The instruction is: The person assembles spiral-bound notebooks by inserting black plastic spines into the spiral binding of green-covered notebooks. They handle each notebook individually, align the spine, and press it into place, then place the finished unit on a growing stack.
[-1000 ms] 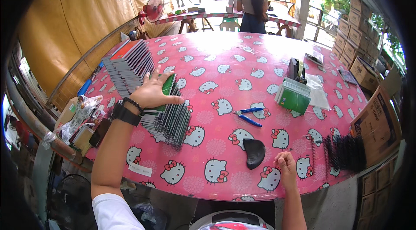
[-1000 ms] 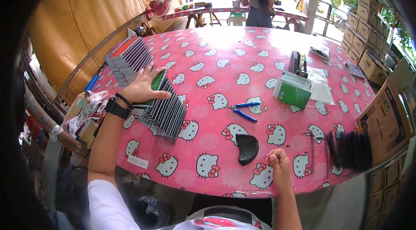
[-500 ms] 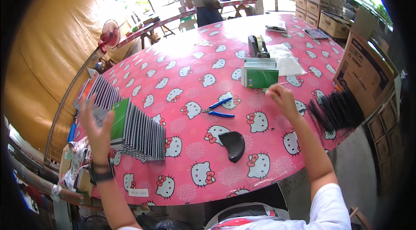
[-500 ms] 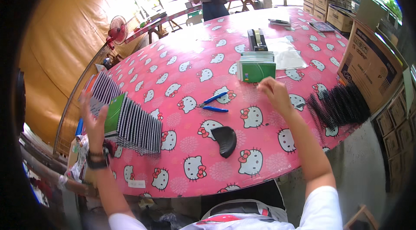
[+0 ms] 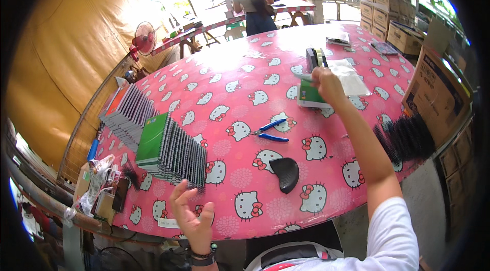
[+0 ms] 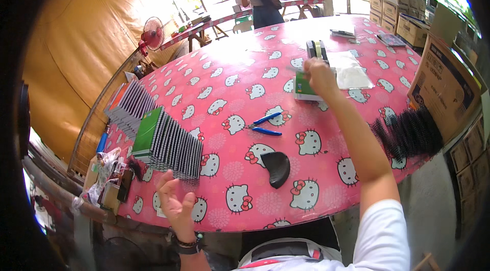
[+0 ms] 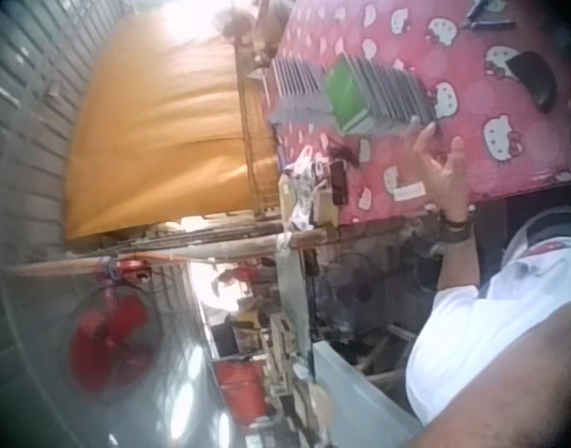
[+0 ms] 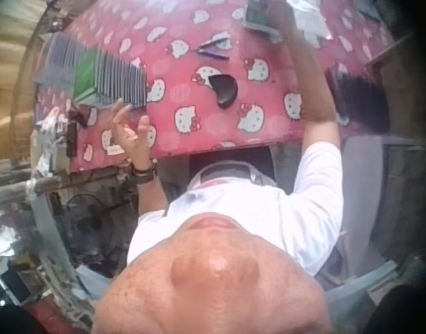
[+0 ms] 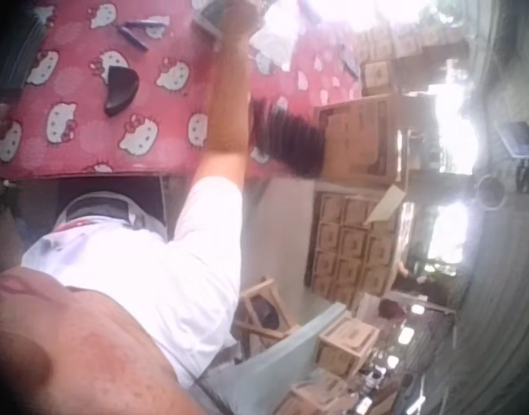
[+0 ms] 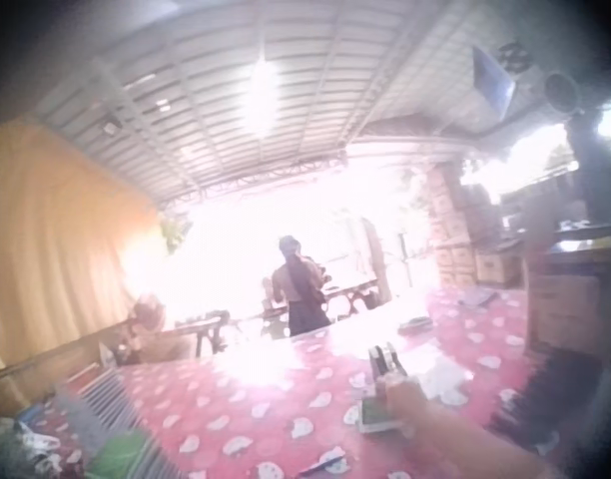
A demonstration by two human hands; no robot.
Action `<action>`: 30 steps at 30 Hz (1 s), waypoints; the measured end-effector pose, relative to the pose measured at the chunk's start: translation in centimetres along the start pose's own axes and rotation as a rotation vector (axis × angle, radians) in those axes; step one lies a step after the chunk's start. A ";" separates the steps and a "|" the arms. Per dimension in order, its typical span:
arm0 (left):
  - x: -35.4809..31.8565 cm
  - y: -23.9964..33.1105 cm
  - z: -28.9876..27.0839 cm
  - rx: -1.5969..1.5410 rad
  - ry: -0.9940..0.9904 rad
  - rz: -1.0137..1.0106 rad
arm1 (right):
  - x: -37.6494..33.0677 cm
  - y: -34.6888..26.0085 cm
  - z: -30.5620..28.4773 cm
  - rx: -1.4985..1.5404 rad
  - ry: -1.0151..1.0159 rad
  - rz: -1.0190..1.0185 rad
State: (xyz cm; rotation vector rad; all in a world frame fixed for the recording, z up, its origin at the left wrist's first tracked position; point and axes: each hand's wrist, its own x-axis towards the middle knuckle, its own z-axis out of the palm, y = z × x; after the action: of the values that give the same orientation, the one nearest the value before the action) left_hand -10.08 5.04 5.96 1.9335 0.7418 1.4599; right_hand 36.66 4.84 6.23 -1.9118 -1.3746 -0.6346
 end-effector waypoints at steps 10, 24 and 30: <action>-5.4 -4.8 6.5 -0.327 -0.629 -0.334 | -17.8 -18.0 -8.6 0.768 -0.433 0.103; -6.2 1.9 9.3 0.427 -0.271 0.307 | -21.5 -20.9 -4.3 1.133 -0.095 0.624; -6.1 0.0 10.7 0.343 -0.452 0.360 | -21.0 -11.9 -5.2 0.917 -0.040 0.571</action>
State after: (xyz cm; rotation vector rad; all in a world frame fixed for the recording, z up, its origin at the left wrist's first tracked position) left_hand -1.18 -0.78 -0.19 2.6490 0.4702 1.0583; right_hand 18.68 -9.53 -2.69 -1.4174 -0.8259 0.2908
